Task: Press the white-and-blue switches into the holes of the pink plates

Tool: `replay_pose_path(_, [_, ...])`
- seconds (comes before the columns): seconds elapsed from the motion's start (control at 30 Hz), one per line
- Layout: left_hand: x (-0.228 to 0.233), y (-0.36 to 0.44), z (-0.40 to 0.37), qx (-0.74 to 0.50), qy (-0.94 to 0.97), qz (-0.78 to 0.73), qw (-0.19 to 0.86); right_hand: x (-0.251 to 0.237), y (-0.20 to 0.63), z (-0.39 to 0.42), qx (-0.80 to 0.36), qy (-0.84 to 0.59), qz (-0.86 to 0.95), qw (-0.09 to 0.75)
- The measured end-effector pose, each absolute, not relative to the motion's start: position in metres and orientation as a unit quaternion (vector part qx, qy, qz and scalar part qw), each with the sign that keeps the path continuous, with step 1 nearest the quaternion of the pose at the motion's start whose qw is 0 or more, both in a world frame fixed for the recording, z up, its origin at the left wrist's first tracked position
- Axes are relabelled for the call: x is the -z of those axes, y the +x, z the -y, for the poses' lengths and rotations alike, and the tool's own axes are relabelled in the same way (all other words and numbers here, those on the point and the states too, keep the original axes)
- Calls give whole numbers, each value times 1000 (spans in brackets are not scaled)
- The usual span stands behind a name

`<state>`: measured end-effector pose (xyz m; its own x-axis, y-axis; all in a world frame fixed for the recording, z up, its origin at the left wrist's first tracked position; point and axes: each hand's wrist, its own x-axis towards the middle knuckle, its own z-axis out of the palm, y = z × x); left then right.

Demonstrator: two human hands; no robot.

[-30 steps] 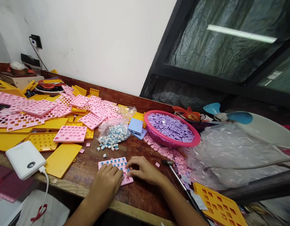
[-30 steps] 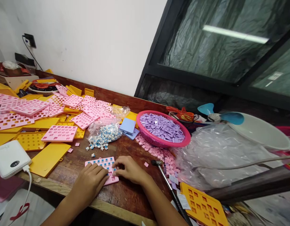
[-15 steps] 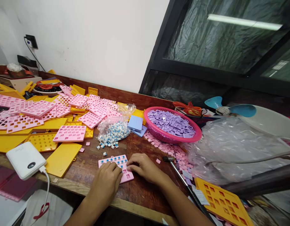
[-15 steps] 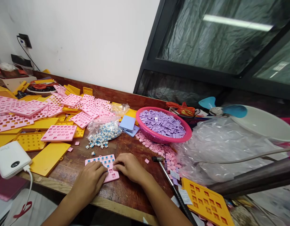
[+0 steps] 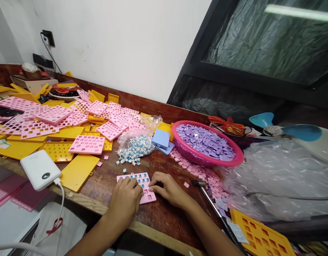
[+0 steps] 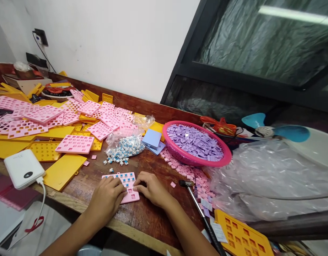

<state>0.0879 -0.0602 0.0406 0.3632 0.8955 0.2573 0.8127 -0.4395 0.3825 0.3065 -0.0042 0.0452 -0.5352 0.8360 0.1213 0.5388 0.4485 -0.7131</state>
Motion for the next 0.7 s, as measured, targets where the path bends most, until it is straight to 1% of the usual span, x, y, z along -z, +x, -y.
replay_pose_path(0.13, [-45,88,59,-208,833,-503,95,-53,307,5,-339,-423,810,225])
replay_pose_path(0.23, [-49,84,57,-205,841,-489,103,-62,307,7,-333,-413,815,233])
replay_pose_path(0.33, [-53,64,45,-252,832,-473,144,-70,301,8,-293,-431,805,284])
replay_pose_path(0.4, [-55,42,32,-305,803,-489,153,-74,291,4,-259,-434,809,301])
replay_pose_path(0.47, [-53,22,17,-320,773,-534,120,-77,275,-3,-233,-405,840,274])
replay_pose_path(0.57, [-45,7,1,-269,774,-567,89,-82,246,-21,-183,-335,904,191])
replay_pose_path(0.7, [-33,10,-2,-205,782,-585,58,-80,211,-49,-118,-235,962,78])
